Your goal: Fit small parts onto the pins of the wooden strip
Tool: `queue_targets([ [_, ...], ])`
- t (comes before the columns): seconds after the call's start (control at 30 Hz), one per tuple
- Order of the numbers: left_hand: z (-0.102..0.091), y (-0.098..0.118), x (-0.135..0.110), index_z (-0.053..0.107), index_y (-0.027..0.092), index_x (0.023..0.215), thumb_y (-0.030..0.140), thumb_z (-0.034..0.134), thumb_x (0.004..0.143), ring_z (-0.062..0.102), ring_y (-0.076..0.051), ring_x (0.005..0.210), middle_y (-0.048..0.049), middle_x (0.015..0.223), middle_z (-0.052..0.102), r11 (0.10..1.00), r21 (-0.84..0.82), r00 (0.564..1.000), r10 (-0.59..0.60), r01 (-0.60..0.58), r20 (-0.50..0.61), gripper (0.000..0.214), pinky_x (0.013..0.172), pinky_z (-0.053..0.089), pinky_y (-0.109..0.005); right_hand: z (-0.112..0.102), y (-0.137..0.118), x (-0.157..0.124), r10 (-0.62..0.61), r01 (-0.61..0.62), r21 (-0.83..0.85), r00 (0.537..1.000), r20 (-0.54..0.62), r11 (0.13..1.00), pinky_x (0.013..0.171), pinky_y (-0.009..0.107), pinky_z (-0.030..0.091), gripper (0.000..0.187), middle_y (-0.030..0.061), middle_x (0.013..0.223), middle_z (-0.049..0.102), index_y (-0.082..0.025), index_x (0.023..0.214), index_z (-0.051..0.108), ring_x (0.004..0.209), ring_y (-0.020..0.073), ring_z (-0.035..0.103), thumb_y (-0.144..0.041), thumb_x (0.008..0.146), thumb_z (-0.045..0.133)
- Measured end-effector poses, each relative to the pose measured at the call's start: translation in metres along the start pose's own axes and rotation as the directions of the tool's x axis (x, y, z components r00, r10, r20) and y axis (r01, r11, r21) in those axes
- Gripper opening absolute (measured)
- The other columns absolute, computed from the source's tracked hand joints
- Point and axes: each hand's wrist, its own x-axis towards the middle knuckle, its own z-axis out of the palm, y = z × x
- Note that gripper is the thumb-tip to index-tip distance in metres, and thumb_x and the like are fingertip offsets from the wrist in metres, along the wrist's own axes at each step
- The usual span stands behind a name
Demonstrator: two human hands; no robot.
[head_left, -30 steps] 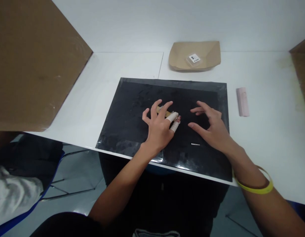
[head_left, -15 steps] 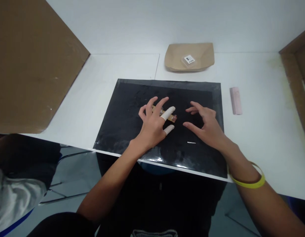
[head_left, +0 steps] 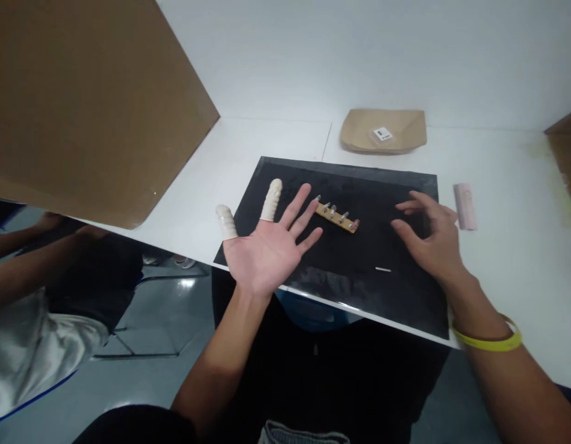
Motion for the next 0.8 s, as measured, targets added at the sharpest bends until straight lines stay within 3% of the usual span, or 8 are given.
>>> queue_targets([
  [0.1, 0.007, 0.009, -0.014, 0.011, 0.037, 0.168, 0.078, -0.023, 0.088, 0.045, -0.030, 0.154, -0.0027, 0.172, 0.037, 0.988, 0.151, 1.000, 0.022, -0.024, 0.015, 0.097, 0.108, 0.055, -0.055, -0.002, -0.032, -0.005, 0.012, -0.003, 0.066, 0.990, -0.142, 0.998, 0.116, 0.064, 0.035, 0.056, 0.0084, 0.120, 0.074, -0.028, 0.143, 0.056, 0.102, 0.0295, 0.070, -0.048, 0.093, 0.071],
  [0.2, 0.013, 0.017, -0.027, -0.004, 0.036, 0.169, 0.073, -0.032, 0.084, 0.044, -0.027, 0.155, -0.0002, 0.174, 0.032, 0.968, 0.247, 0.997, 0.024, -0.042, 0.073, 0.098, 0.108, 0.057, -0.050, -0.003, -0.095, -0.022, 0.000, 0.048, 0.224, 0.978, -0.211, 0.973, 0.115, 0.061, 0.041, 0.055, 0.0096, 0.128, 0.069, -0.029, 0.147, 0.050, 0.110, 0.0292, 0.067, -0.045, 0.097, 0.066],
  [0.3, 0.018, 0.026, -0.039, -0.013, 0.035, 0.168, 0.070, -0.038, 0.081, 0.041, -0.025, 0.157, 0.0021, 0.176, 0.027, 0.955, 0.286, 0.988, 0.040, -0.082, 0.151, 0.097, 0.110, 0.056, -0.046, -0.001, -0.164, -0.043, -0.041, 0.112, 0.226, 0.954, -0.297, 0.968, 0.108, 0.057, 0.049, 0.048, 0.0109, 0.131, 0.063, -0.033, 0.147, 0.049, 0.118, 0.0315, 0.064, -0.040, 0.100, 0.058],
  [0.43, 0.026, 0.031, -0.049, 0.002, 0.037, 0.170, 0.068, -0.017, 0.098, 0.047, -0.025, 0.153, -0.0001, 0.170, 0.041, 0.910, 0.373, 0.981, 0.139, -0.181, 0.138, 0.080, 0.110, 0.055, -0.048, 0.009, -0.230, -0.064, -0.017, 0.090, 0.157, 0.909, -0.417, 0.984, 0.108, 0.064, 0.048, 0.040, 0.0129, 0.135, 0.057, -0.034, 0.143, 0.050, 0.129, 0.0378, 0.056, -0.040, 0.104, 0.046],
  [0.5, 0.031, 0.028, -0.053, -0.001, 0.038, 0.169, 0.069, -0.010, 0.101, 0.044, -0.025, 0.155, 0.0011, 0.172, 0.037, 0.903, 0.381, 0.978, 0.150, -0.196, 0.147, 0.076, 0.112, 0.055, -0.047, 0.017, -0.249, -0.067, -0.025, 0.080, 0.105, 0.894, -0.447, 0.991, 0.111, 0.065, 0.044, 0.038, 0.0145, 0.137, 0.055, -0.031, 0.141, 0.050, 0.133, 0.0383, 0.054, -0.039, 0.105, 0.040],
  [0.6, 0.041, 0.018, -0.059, -0.018, 0.039, 0.166, 0.077, -0.014, 0.094, 0.030, -0.024, 0.162, 0.0057, 0.178, 0.015, 0.913, 0.375, 0.983, 0.109, -0.159, 0.150, 0.081, 0.115, 0.054, -0.043, 0.028, -0.254, -0.056, -0.084, 0.105, 0.024, 0.897, -0.434, 0.994, 0.114, 0.065, 0.041, 0.038, 0.0164, 0.142, 0.054, -0.027, 0.140, 0.047, 0.136, 0.0368, 0.053, -0.039, 0.106, 0.036],
  [0.7, 0.048, 0.006, -0.066, -0.021, 0.041, 0.165, 0.079, -0.007, 0.096, 0.020, -0.022, 0.165, 0.0111, 0.178, 0.002, 0.912, 0.375, 0.984, 0.126, -0.164, 0.124, 0.080, 0.118, 0.053, -0.039, 0.027, -0.223, -0.023, -0.102, 0.055, -0.131, 0.917, -0.387, 0.990, 0.113, 0.071, 0.036, 0.036, 0.0171, 0.141, 0.056, -0.025, 0.138, 0.047, 0.135, 0.0390, 0.054, -0.037, 0.105, 0.039],
  [0.8, 0.046, -0.004, -0.065, -0.009, 0.040, 0.168, 0.078, 0.007, 0.100, 0.020, -0.023, 0.164, 0.0093, 0.178, 0.009, 0.948, 0.259, 0.979, 0.156, -0.186, 0.132, 0.079, 0.119, 0.054, -0.041, 0.017, -0.192, -0.001, 0.219, -0.340, -0.106, 0.784, -0.581, 0.934, 0.110, 0.083, 0.023, 0.032, 0.0186, 0.129, 0.060, -0.025, 0.125, 0.055, 0.131, 0.0458, 0.053, -0.043, 0.105, 0.038],
])
